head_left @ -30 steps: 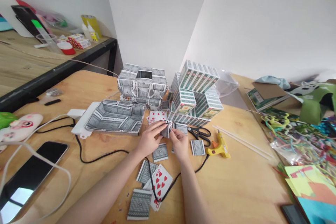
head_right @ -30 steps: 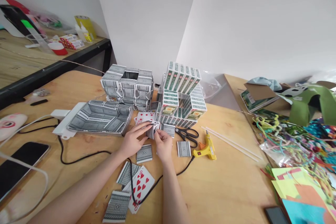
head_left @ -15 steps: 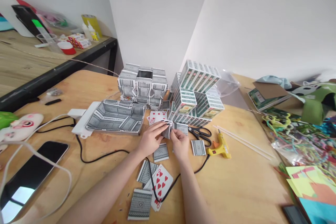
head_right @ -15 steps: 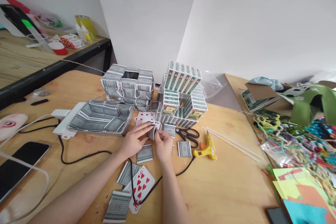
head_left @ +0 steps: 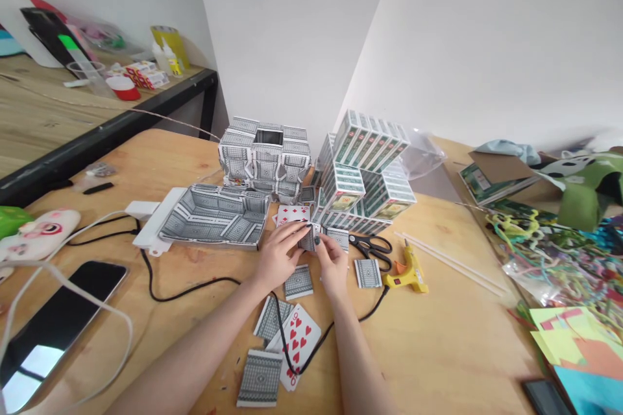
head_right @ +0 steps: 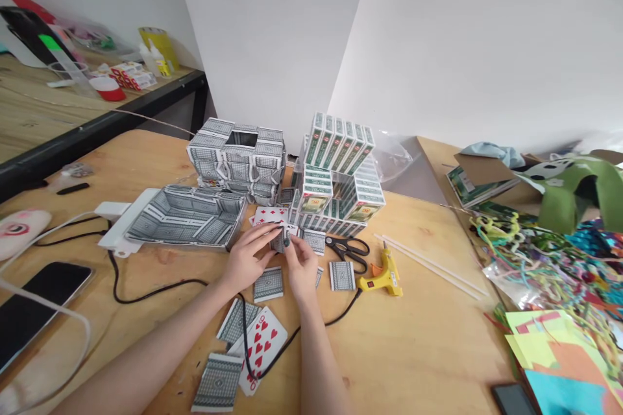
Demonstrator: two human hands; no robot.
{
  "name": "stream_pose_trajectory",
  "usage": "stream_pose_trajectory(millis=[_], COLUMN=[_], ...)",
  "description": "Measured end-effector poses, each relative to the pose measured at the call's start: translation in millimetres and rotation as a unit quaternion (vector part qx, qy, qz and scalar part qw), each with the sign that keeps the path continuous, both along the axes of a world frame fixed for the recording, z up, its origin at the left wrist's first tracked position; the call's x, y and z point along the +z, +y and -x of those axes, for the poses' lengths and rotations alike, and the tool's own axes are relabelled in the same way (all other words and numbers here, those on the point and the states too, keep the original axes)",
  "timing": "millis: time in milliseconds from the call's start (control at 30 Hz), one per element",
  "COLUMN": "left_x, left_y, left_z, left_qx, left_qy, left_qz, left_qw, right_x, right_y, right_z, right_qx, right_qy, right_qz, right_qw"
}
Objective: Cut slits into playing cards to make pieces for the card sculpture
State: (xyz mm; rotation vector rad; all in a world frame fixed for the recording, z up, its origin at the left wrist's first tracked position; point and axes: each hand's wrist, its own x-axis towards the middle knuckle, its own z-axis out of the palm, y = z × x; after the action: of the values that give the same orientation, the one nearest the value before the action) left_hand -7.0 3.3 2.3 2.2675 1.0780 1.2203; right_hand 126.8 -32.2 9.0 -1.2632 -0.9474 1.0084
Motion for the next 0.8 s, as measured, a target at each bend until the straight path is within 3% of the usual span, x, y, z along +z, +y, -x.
stream_pose_trajectory(millis=[233,333,467,800], left_x=[3.9,4.9,3.7,0.1], left_y=[-1,-1,0,-1], left_z=[0,0,0,0], left_qx=[0.018,0.025,0.02,0.016], left_qy=[-0.003,-0.013,-0.026,-0.001], left_qz=[-0.003,0.0,-0.002,-0.008], left_qw=[1.0,1.0,0.999,1.0], right_x=[-0.5,-1.1,-2.8,-5.7], right_y=[-2,0,5,7], right_z=[2,-3,-11,-9], right_qx=[0.023,0.022,0.069,0.019], right_qy=[0.044,0.106,0.154,0.074], right_qz=[-0.008,0.017,0.054,0.068], right_qw=[0.999,0.994,0.984,0.995])
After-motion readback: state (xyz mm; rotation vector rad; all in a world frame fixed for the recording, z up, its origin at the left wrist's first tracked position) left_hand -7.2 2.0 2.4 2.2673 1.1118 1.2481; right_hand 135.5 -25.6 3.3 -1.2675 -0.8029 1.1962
